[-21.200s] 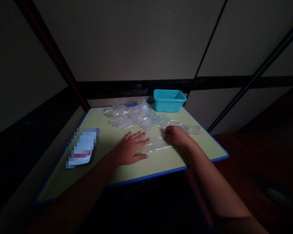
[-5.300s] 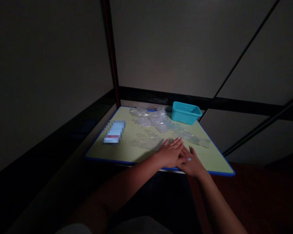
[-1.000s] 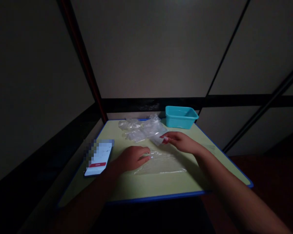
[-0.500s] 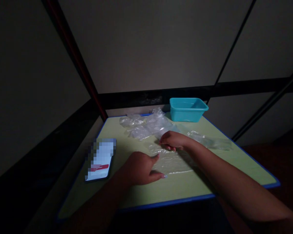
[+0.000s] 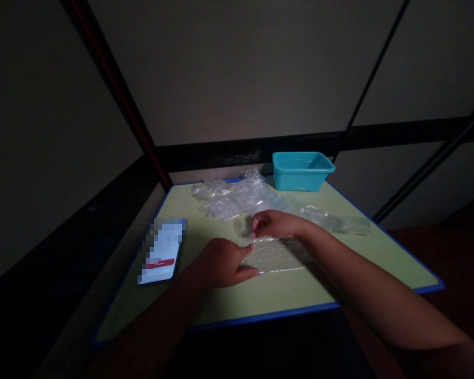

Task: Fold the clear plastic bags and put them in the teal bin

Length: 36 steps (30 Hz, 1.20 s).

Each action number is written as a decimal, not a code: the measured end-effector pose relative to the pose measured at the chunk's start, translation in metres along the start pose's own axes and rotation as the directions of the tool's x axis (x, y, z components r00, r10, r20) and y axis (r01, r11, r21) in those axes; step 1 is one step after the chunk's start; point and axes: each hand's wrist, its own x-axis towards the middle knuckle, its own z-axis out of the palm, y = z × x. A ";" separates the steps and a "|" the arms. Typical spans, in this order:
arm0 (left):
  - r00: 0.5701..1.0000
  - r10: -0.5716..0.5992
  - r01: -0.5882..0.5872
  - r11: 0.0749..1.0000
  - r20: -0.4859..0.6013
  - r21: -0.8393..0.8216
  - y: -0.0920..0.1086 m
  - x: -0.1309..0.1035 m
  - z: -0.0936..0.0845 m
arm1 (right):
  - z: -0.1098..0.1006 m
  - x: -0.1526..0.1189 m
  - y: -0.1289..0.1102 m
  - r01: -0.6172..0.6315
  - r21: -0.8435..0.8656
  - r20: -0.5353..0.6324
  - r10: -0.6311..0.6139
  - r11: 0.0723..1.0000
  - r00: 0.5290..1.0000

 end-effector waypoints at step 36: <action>1.000 -0.011 0.012 0.999 0.025 -0.051 0.001 0.000 -0.003 | -0.003 -0.003 0.005 0.104 -0.481 -0.072 -0.157 0.870 0.985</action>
